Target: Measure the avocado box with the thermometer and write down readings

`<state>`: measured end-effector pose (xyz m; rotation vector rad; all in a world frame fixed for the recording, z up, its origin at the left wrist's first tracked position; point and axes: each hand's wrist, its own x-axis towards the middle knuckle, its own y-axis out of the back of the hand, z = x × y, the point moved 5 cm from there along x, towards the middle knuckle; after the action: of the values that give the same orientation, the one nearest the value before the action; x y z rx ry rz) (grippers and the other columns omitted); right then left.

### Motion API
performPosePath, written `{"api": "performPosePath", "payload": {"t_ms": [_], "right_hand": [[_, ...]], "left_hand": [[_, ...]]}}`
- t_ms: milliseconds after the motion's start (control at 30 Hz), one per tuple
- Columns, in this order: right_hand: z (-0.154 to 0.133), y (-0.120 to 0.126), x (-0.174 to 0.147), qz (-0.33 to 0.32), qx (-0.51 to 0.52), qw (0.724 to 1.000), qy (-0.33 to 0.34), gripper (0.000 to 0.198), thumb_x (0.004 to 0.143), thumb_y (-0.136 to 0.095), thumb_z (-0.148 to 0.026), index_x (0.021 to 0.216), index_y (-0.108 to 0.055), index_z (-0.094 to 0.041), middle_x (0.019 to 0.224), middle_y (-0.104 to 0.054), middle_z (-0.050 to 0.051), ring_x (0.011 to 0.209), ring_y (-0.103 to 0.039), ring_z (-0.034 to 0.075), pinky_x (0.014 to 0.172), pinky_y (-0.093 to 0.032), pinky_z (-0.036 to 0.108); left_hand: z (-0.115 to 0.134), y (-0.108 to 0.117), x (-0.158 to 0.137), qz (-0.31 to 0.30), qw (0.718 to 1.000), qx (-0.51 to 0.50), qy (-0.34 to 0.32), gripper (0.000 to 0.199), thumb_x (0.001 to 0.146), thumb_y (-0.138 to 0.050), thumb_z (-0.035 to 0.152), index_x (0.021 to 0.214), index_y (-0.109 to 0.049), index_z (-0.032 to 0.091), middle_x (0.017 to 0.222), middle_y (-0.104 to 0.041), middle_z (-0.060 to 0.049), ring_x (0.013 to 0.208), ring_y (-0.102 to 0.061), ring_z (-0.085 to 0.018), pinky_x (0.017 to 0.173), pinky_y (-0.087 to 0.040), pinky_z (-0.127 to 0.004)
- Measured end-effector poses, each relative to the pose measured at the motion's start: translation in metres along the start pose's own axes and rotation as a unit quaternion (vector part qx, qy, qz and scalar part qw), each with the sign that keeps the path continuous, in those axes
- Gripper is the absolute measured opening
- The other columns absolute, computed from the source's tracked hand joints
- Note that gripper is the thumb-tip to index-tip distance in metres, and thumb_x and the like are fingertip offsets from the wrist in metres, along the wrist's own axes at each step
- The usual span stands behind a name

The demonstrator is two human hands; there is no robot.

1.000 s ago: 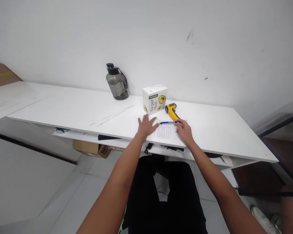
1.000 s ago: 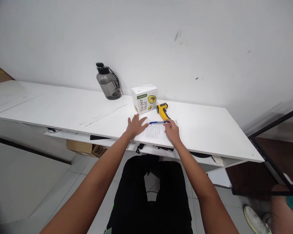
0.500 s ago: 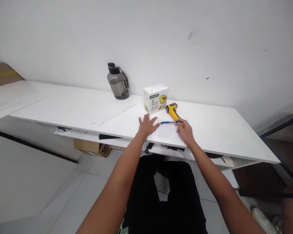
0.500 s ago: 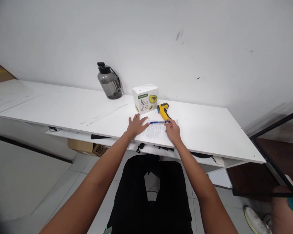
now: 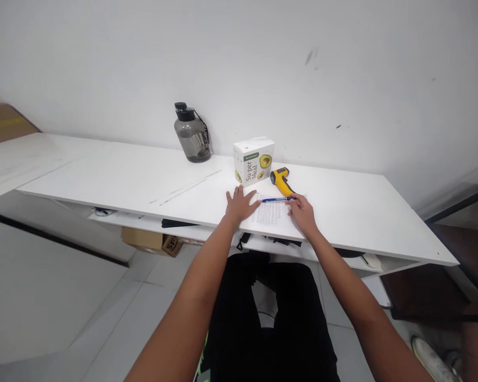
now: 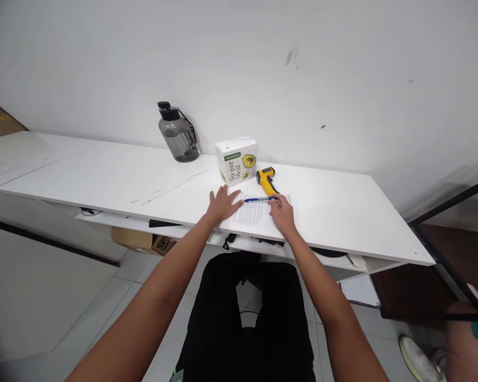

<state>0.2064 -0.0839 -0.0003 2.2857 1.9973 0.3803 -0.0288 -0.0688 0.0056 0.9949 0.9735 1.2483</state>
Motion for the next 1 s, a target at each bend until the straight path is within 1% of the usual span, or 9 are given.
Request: {"api": "performPosePath", "payload": {"t_ms": [367,600,733,833,900,967,1000], "right_hand": [[0.002,0.001,0.002,-0.002,-0.012,1.000,0.002,0.045,0.084,-0.056,-0.044,0.120,-0.062,-0.019,0.097,-0.074,0.003,0.059,-0.058,0.011,0.073,-0.053,0.033],[0.003,0.000,0.001,-0.007,-0.011,1.000,-0.005,0.044,0.083,-0.056,-0.044,0.119,-0.063,-0.019,0.096,-0.074,0.003,0.060,-0.059,0.011,0.072,-0.053,0.032],[0.001,0.000,0.001,-0.003,-0.014,1.000,-0.007,0.043,0.084,-0.055,-0.044,0.118,-0.063,-0.019,0.095,-0.074,0.003,0.059,-0.058,0.011,0.072,-0.053,0.031],[0.001,0.000,0.001,0.000,-0.012,1.000,-0.010,0.043,0.085,-0.054,-0.045,0.117,-0.064,-0.018,0.093,-0.074,0.003,0.059,-0.058,0.011,0.071,-0.053,0.031],[0.002,0.000,0.002,-0.002,-0.015,1.000,-0.013,0.043,0.085,-0.054,-0.045,0.117,-0.064,-0.018,0.092,-0.074,0.003,0.059,-0.059,0.012,0.071,-0.053,0.032],[0.004,-0.001,0.002,-0.007,-0.028,0.999,-0.016,0.042,0.086,-0.052,-0.044,0.116,-0.065,-0.017,0.091,-0.074,0.004,0.059,-0.060,0.013,0.072,-0.053,0.032],[0.004,-0.002,0.002,-0.012,-0.040,0.999,-0.016,0.042,0.087,-0.051,-0.043,0.116,-0.065,-0.017,0.091,-0.075,0.004,0.060,-0.060,0.014,0.073,-0.053,0.033]], "left_hand": [[-0.001,-0.001,0.002,0.012,1.000,0.003,-0.003,0.069,0.097,-0.033,0.069,0.157,-0.041,0.035,0.172,-0.020,-0.009,0.160,-0.010,-0.036,0.125,-0.006,-0.065],[-0.002,-0.002,0.002,0.008,1.000,-0.007,-0.001,0.069,0.097,-0.035,0.068,0.157,-0.040,0.035,0.173,-0.016,-0.012,0.161,-0.007,-0.035,0.125,-0.002,-0.063],[-0.001,-0.001,0.002,0.007,1.000,-0.016,0.001,0.068,0.097,-0.036,0.068,0.157,-0.042,0.035,0.173,-0.017,-0.011,0.161,-0.007,-0.035,0.125,-0.001,-0.064],[-0.001,0.000,0.003,0.016,0.999,-0.028,0.002,0.070,0.096,-0.039,0.066,0.156,-0.043,0.029,0.172,-0.018,-0.013,0.160,-0.008,-0.035,0.125,-0.002,-0.064],[-0.003,0.000,0.003,0.035,0.998,-0.054,0.005,0.071,0.095,-0.045,0.063,0.154,-0.044,0.022,0.170,-0.023,-0.016,0.160,-0.012,-0.036,0.126,-0.003,-0.063],[-0.008,0.002,0.004,0.073,0.991,-0.109,0.018,0.069,0.094,-0.052,0.057,0.150,-0.045,0.019,0.165,-0.035,-0.018,0.158,-0.023,-0.035,0.127,-0.004,-0.060],[-0.012,0.003,0.005,0.100,0.983,-0.150,0.031,0.066,0.093,-0.055,0.054,0.149,-0.044,0.019,0.161,-0.043,-0.017,0.155,-0.030,-0.034,0.128,-0.008,-0.057]]}}
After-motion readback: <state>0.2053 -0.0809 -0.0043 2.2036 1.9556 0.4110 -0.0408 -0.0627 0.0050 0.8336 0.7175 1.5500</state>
